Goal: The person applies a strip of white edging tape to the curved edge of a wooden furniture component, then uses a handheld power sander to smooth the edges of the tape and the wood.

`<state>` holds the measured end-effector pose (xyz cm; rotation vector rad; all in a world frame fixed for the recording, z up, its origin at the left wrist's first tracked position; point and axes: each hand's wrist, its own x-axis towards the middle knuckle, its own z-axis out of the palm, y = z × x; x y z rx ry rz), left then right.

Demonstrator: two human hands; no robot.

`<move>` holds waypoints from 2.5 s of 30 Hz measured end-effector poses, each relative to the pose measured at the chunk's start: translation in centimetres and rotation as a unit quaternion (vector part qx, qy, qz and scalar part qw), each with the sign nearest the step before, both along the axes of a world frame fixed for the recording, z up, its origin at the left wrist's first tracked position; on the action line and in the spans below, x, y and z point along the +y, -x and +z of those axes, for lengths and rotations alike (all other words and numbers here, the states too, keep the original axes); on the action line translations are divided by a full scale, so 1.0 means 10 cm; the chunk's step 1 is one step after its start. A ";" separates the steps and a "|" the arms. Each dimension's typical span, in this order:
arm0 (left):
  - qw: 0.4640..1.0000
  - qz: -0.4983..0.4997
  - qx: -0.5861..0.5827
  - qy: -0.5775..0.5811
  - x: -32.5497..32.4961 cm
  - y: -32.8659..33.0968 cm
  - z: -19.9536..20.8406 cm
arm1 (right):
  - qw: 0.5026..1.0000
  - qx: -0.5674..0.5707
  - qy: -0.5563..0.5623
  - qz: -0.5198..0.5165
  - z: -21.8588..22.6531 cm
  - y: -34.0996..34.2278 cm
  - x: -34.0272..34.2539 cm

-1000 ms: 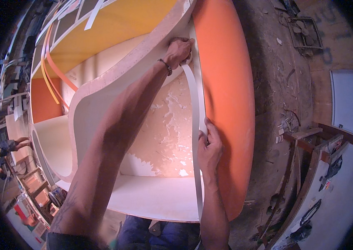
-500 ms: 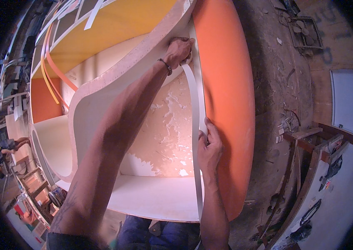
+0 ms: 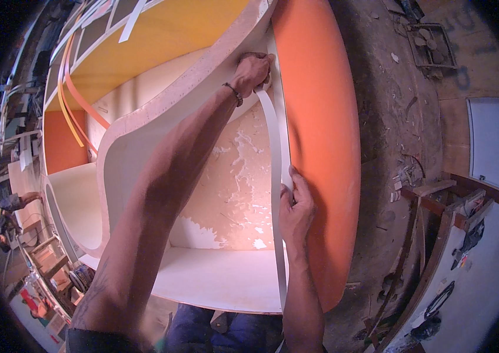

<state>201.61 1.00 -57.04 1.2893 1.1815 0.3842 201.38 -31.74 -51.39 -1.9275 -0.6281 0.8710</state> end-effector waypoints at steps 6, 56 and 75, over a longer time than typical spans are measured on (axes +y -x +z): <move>1.000 -0.003 -0.001 0.005 0.01 0.01 0.00 | 1.000 -0.029 -0.011 -0.002 -0.01 0.00 0.00; 0.942 0.012 -0.305 -0.141 -3.54 4.16 5.20 | 0.951 0.229 -0.031 0.206 3.85 2.35 -2.96; 0.505 0.504 0.003 -0.701 -8.57 11.29 7.38 | 0.409 0.168 -0.106 0.891 5.10 8.19 -3.99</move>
